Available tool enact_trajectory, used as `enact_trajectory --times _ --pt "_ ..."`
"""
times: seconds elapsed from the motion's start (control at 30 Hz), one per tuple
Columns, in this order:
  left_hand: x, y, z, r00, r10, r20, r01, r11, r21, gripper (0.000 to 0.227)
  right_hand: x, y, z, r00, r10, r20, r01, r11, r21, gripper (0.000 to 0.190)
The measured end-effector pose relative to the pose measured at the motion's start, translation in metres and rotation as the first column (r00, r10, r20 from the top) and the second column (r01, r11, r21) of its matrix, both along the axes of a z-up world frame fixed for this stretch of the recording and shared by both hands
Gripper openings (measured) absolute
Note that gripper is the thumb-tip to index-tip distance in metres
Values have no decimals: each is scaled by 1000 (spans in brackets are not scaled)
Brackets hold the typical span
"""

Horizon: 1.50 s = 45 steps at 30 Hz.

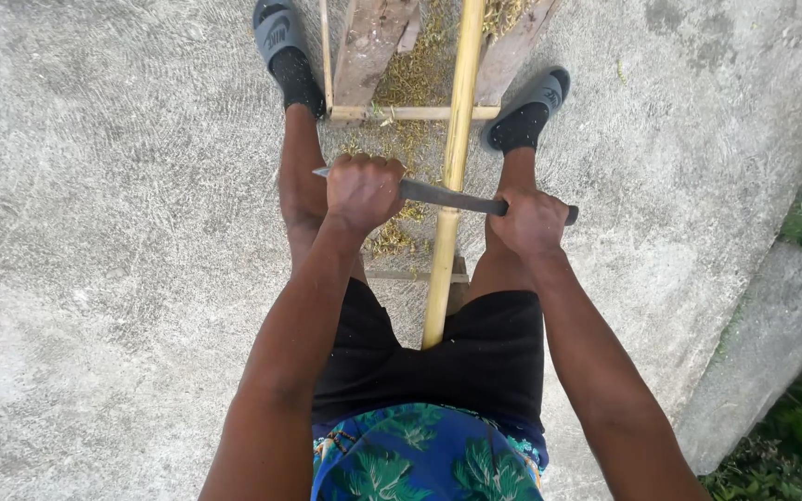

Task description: Using a large knife to shave and smooth the outer layer of a bamboo pole.

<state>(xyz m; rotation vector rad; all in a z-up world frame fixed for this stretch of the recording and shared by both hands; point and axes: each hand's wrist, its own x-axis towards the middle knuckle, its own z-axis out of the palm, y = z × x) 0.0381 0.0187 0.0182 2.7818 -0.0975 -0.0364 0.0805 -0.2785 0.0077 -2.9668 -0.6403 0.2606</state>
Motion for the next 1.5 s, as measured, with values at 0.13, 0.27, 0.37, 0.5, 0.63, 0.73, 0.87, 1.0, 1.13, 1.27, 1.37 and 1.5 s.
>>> enact_trajectory --times 0.13,0.27,0.37,0.5,0.63,0.73,0.87,1.0,1.13,1.27,1.37,1.5 --pt "-21 -10 2 999 -35 13 35 999 13 16 -33 -9 5 997 -67 -38 68 997 31 6" --pt "-36 -14 -8 999 -33 -16 33 999 -18 17 -31 -6 11 993 -70 -93 70 998 -1 9" --pt "-34 -16 -3 1000 -18 9 19 1000 -10 23 -28 -10 6 999 -10 -39 13 997 73 7" --pt "-30 -13 0 997 -13 71 10 999 34 19 -24 -10 -5 1000 -1 -6 2 984 179 7" --pt "-36 -18 -15 997 -19 70 14 997 74 16 -19 -11 -3 995 -28 -94 37 994 99 9" --pt "-5 -13 -7 1000 7 -6 -6 994 113 24 19 6 15 974 -58 -218 62 998 12 10" --pt "51 -2 0 999 32 -40 -24 985 170 28 71 19 18 964 -70 -256 63 997 -33 12" --pt "77 9 -13 999 39 -35 -32 982 186 14 105 31 20 964 -51 -260 48 999 -19 13" --pt "99 16 -14 996 70 -51 -61 984 167 22 137 41 25 964 -19 -263 5 999 -51 11" --pt "131 27 -19 996 89 -10 -87 985 147 18 172 48 12 977 29 -212 -31 1000 -6 10" --pt "150 37 -23 995 75 66 -86 980 179 17 191 54 4 978 29 -209 -29 1000 2 11" --pt "150 38 -30 991 62 122 -87 974 210 19 192 50 -2 989 56 -137 -55 998 9 10"
